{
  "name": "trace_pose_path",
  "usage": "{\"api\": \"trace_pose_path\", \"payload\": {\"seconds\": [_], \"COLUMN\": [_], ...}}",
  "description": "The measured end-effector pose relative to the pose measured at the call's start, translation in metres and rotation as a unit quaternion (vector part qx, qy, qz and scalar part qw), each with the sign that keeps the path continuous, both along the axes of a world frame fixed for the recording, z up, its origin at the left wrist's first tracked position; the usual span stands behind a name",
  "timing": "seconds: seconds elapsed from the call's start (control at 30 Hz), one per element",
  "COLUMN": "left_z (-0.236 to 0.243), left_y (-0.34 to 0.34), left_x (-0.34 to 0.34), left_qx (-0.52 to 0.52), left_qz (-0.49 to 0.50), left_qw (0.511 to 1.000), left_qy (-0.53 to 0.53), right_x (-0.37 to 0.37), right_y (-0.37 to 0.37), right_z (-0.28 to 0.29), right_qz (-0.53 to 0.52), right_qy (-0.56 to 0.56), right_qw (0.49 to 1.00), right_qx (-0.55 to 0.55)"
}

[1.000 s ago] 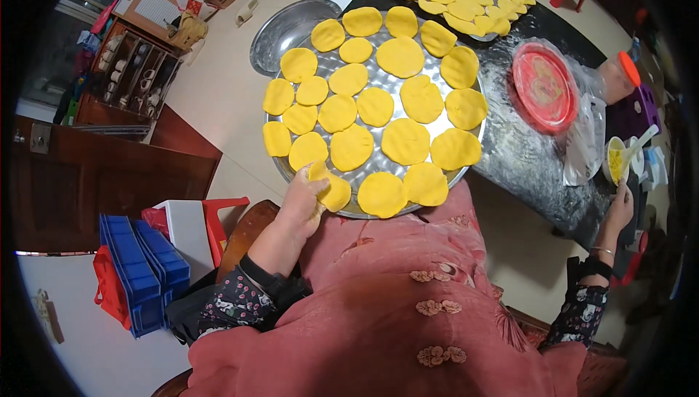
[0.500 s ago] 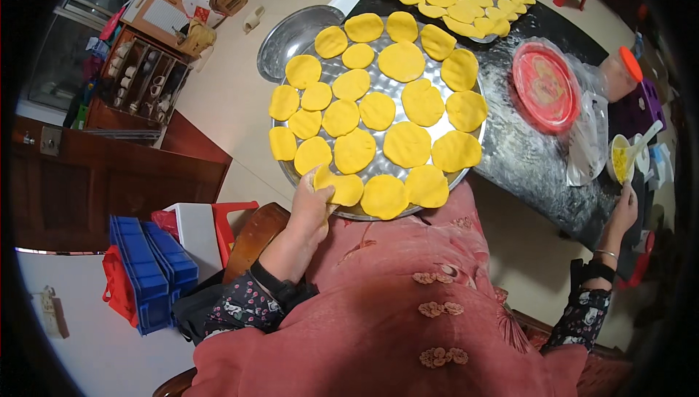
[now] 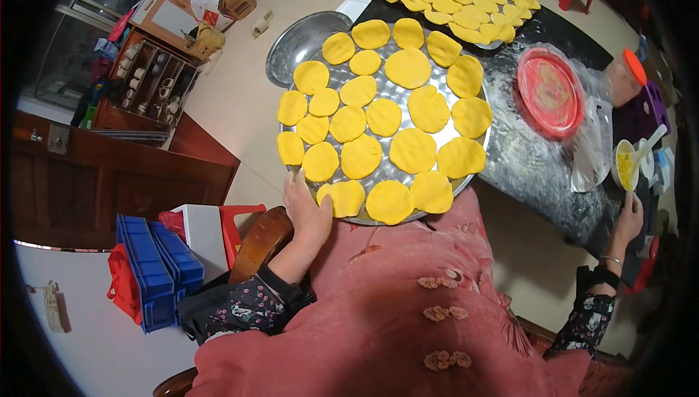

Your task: The person prepares yellow dough discs by picking them up from a tray, poking holes in them with a toothpick, and dusting them with flour. The person handles the dough one at a time, placing each finished piece onto a red plate.

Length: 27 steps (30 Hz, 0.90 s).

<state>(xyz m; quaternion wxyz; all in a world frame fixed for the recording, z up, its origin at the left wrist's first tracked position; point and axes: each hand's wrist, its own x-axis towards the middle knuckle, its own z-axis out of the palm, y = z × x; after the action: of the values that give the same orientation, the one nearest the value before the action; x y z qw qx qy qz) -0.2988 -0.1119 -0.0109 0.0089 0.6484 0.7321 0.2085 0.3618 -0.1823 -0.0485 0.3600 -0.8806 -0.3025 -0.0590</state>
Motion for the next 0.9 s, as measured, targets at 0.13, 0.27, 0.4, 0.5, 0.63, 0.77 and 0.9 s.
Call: {"api": "trace_pose_path", "payload": {"seconds": [0.13,0.27,0.4,0.5,0.63,0.77,0.9], "left_z": [0.007,-0.009,-0.011,-0.008,-0.007,-0.01,-0.017], "left_y": [0.026,0.071,0.103,0.112,0.112,0.113,0.11], "left_x": [-0.005,0.001,0.013,0.019,0.022,0.023,0.022], "left_qx": [-0.03,-0.082,-0.21,-0.274,-0.283,-0.285,-0.241], "left_qz": [-0.102,-0.063,0.015,0.033,0.047,0.046,0.067], "left_qw": [0.992,0.99,0.976,0.96,0.956,0.954,0.957], "left_qy": [-0.074,-0.091,-0.059,-0.045,-0.054,-0.079,-0.148], "right_x": [-0.001,0.006,-0.001,-0.018,-0.034,-0.035,-0.043], "right_y": [-0.001,0.001,0.001,0.001,0.001,0.002,0.009], "right_z": [0.003,-0.003,-0.001,0.005,0.01,0.003,-0.002], "right_qz": [-0.008,0.005,0.034,0.048,0.059,0.07,0.085], "right_qy": [0.019,0.044,0.08,0.097,0.116,0.123,0.142], "right_qw": [1.0,0.996,0.988,0.982,0.978,0.976,0.965], "right_qx": [0.022,0.081,0.124,0.153,0.162,0.167,0.203]}}
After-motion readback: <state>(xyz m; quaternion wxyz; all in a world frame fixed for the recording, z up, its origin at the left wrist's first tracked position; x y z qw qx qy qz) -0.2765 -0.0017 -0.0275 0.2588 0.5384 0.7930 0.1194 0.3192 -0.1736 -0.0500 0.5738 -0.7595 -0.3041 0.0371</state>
